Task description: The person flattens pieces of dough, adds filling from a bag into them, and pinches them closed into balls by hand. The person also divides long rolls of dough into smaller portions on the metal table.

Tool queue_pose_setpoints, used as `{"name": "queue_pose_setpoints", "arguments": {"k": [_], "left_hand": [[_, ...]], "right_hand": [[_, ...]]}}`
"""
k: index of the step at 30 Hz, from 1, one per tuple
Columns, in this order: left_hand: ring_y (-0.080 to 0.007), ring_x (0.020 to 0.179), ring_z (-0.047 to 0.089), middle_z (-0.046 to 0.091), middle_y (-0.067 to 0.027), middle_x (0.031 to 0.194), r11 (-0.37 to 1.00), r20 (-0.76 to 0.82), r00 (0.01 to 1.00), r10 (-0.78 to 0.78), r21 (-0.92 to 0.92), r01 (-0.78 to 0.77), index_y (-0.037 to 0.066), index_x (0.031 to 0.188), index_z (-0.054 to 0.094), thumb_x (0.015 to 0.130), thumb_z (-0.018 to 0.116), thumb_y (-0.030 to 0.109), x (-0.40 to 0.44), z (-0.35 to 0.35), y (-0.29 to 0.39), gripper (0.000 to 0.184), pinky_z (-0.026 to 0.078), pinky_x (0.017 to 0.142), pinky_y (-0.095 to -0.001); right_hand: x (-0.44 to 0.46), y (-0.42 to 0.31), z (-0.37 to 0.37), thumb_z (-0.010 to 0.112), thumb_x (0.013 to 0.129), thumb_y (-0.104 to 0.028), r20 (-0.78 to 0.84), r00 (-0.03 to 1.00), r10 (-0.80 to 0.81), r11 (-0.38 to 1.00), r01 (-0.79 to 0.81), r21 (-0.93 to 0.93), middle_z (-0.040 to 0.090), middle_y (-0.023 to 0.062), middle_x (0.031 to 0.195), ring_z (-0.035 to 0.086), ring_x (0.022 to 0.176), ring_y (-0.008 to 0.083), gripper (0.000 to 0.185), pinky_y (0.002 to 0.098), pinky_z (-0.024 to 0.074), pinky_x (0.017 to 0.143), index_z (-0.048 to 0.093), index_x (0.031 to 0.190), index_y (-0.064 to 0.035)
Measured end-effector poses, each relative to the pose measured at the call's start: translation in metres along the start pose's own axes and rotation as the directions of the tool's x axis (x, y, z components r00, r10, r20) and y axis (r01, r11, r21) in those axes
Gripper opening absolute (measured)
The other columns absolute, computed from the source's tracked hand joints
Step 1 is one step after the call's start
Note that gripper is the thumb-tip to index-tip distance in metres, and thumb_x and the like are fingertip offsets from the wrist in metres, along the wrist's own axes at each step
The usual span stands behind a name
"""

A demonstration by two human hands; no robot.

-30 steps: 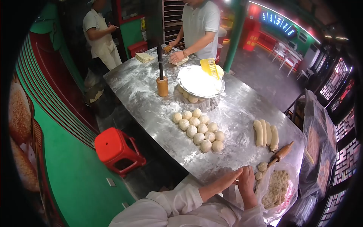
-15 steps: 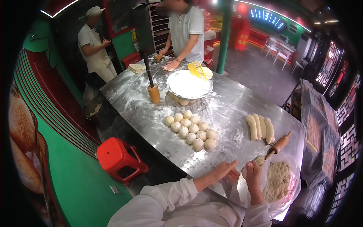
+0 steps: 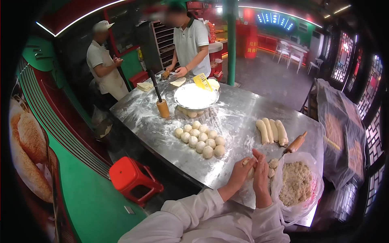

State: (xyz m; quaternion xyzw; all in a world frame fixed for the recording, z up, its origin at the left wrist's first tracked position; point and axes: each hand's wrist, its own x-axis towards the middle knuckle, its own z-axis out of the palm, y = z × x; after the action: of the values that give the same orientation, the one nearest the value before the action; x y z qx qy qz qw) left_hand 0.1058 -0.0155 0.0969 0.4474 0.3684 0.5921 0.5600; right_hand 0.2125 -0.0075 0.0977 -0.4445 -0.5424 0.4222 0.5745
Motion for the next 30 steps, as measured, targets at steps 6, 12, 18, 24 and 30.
{"name": "queue_pose_setpoints", "arguments": {"k": [6, 12, 18, 24, 30], "left_hand": [[-0.0107, 0.069, 0.063, 0.070, -0.0077, 0.086, 0.975, -0.114, 0.976, -0.184, -0.147, 0.167, 0.003, 0.093, 0.068, 0.101, 0.056, 0.049, -0.007, -0.022, 0.018, 0.048, 0.049, 0.058, -0.0219], [-0.0090, 0.068, 0.061, 0.070, -0.0092, 0.105, 0.991, 0.099, 0.995, -0.011, 0.133, -0.002, 0.003, 0.128, 0.065, 0.101, 0.053, 0.055, -0.018, -0.026, 0.018, 0.060, 0.049, 0.061, -0.0223], [-0.0090, 0.069, 0.061, 0.067, -0.0043, 0.091, 0.968, 0.230, 0.950, -0.211, 0.185, 0.170, 0.003, 0.111, 0.061, 0.100, 0.055, 0.056, -0.011, -0.063, 0.000, 0.054, 0.050, 0.061, -0.0240], [-0.0112, 0.065, 0.062, 0.066, -0.0034, 0.083, 0.931, 0.482, 0.802, -0.354, 0.105, 0.349, 0.007, 0.116, 0.061, 0.103, 0.039, 0.062, -0.013, -0.064, -0.054, 0.060, 0.052, 0.057, -0.0269], [-0.0114, 0.067, 0.062, 0.067, -0.0037, 0.081, 0.948, 0.285, 0.912, -0.295, 0.207, 0.242, 0.005, 0.095, 0.071, 0.105, 0.042, 0.056, -0.015, -0.067, -0.035, 0.059, 0.051, 0.060, -0.0262]], "right_hand": [[-0.053, 0.017, 0.018, 0.043, 0.107, -0.046, 0.164, 0.982, -0.096, 0.995, 0.092, 0.033, 0.058, 0.0160, 0.131, 0.057, 0.119, 0.0238, 0.062, 0.0358, 0.0442, 0.101, 0.044, 0.146, 0.0020], [-0.062, 0.039, 0.004, 0.053, 0.104, -0.042, 0.309, 0.935, 0.174, 0.922, -0.265, 0.282, 0.065, 0.0081, 0.101, 0.063, 0.084, 0.0127, 0.049, 0.0307, 0.0525, 0.077, 0.052, 0.130, 0.0006], [-0.062, 0.068, -0.008, 0.053, 0.105, -0.023, 0.188, 0.980, 0.071, 0.939, -0.003, -0.343, 0.064, 0.0048, 0.088, 0.060, 0.073, 0.0107, 0.025, 0.0281, 0.0527, 0.064, 0.058, 0.111, 0.0005], [-0.055, 0.024, -0.009, 0.057, 0.101, -0.012, 0.298, 0.952, 0.069, 0.985, -0.019, -0.170, 0.062, 0.0027, 0.086, 0.058, 0.075, 0.0087, 0.015, 0.0279, 0.0508, 0.062, 0.060, 0.107, 0.0002], [-0.047, 0.017, 0.002, 0.061, 0.087, -0.002, 0.346, 0.899, -0.268, 0.665, 0.432, -0.609, 0.060, 0.0170, 0.089, 0.055, 0.089, 0.0400, 0.007, 0.0482, 0.0447, 0.078, 0.060, 0.094, -0.0046]]}}
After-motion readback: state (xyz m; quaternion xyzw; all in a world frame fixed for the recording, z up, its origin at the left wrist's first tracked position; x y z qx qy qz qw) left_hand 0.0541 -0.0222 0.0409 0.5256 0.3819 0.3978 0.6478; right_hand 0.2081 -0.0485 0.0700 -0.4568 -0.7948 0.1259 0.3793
